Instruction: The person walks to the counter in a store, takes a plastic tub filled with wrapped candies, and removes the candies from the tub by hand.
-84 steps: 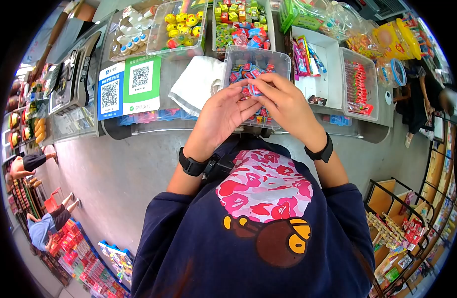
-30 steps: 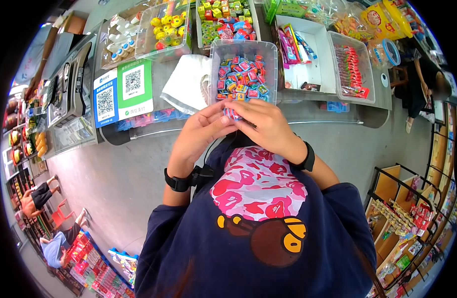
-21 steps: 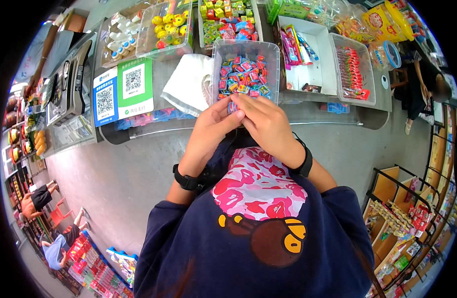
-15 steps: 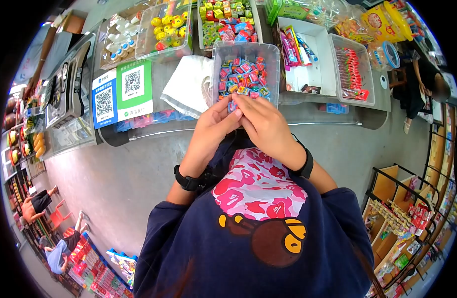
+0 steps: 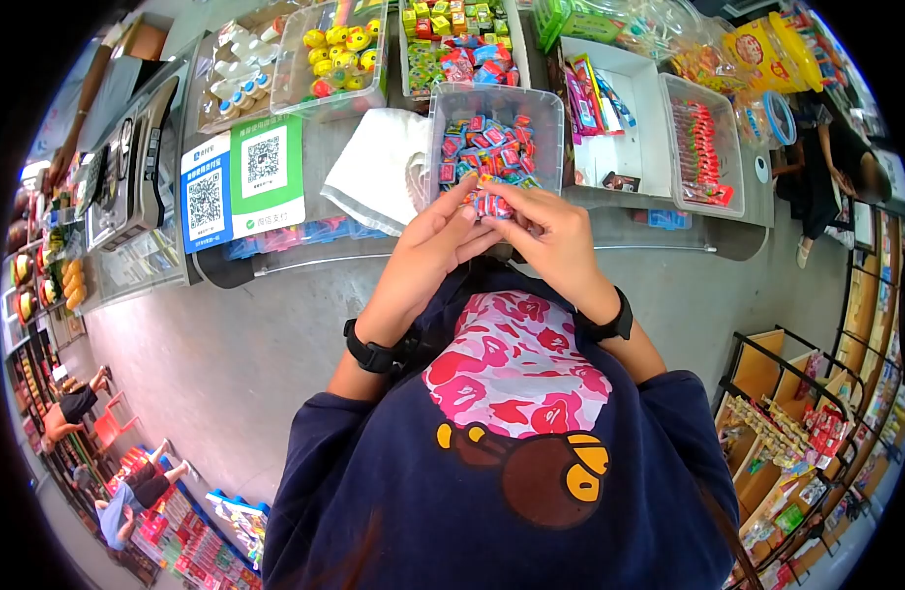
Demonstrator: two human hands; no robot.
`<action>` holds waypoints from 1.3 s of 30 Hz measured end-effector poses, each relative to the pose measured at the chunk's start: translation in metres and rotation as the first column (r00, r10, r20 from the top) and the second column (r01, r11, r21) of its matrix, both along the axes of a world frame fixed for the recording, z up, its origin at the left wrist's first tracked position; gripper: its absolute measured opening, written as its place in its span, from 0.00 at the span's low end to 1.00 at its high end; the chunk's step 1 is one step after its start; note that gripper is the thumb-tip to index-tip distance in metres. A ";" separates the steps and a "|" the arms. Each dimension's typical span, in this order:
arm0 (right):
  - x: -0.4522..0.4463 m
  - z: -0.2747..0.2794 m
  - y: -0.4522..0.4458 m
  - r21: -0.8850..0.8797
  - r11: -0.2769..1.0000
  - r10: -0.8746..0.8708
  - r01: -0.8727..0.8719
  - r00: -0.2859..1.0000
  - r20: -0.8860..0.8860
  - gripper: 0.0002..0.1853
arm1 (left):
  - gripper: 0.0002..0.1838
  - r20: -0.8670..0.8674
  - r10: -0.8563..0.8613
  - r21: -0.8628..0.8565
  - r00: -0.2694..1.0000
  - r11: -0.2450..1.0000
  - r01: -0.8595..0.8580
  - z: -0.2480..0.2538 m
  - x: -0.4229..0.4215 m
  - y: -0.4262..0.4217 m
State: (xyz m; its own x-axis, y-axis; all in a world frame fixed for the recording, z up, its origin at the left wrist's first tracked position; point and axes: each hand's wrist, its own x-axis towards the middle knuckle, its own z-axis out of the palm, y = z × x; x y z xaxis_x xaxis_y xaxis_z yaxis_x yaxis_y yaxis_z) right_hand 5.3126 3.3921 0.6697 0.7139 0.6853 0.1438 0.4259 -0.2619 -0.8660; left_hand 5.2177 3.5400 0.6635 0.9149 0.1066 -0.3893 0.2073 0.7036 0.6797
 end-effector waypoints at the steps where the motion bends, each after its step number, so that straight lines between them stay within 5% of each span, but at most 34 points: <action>1: 0.001 0.000 -0.001 -0.001 1.000 0.001 -0.001 1.000 0.000 0.21 | 0.26 0.013 -0.007 0.000 1.000 1.000 0.007 0.000 0.001 0.000; 6: 0.002 0.001 0.001 0.051 0.995 -0.076 0.084 0.986 -0.148 0.20 | 0.24 0.018 -0.004 0.045 1.000 0.999 0.003 0.000 0.005 0.000; 12: 0.007 0.001 0.001 0.103 0.993 -0.065 0.065 0.998 0.001 0.20 | 0.23 0.051 -0.076 0.194 0.996 0.979 0.065 0.003 0.013 0.003; 14: 0.009 0.004 -0.001 0.097 0.994 -0.038 0.045 0.997 -0.071 0.21 | 0.23 0.031 -0.104 0.192 0.994 0.977 0.096 0.004 0.012 0.007; 22: 0.015 -0.002 -0.004 0.246 0.969 0.038 0.037 0.956 -0.292 0.21 | 0.21 0.042 -0.072 -0.222 0.997 0.972 0.080 0.005 0.018 0.012; 26: 0.014 0.000 -0.005 0.244 0.968 0.014 0.065 0.951 -0.308 0.21 | 0.21 0.085 -0.082 -0.257 0.993 0.961 0.101 0.002 0.018 0.015; 29: 0.016 0.002 -0.006 0.197 0.979 -0.010 0.053 0.976 -0.215 0.21 | 0.20 0.076 -0.072 -0.227 0.994 0.970 0.087 0.006 0.018 0.012; 34: 0.015 0.015 -0.010 0.030 1.000 -0.003 0.005 0.998 -0.065 0.19 | 0.22 -0.030 -0.096 0.138 0.995 0.985 0.100 0.008 0.021 0.007; 39: 0.015 0.013 -0.014 -0.027 1.000 -0.001 0.003 0.997 0.075 0.16 | 0.24 -0.028 -0.136 0.208 0.990 0.968 0.139 0.002 0.019 0.005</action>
State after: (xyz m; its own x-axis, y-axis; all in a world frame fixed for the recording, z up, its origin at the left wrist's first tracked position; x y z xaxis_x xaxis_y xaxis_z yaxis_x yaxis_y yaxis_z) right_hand 5.3274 3.3777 0.6829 0.7030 0.6885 0.1783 0.4888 -0.2857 -0.8242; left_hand 5.2371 3.5452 0.6651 0.9215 0.0602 -0.3837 0.3019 0.5103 0.8052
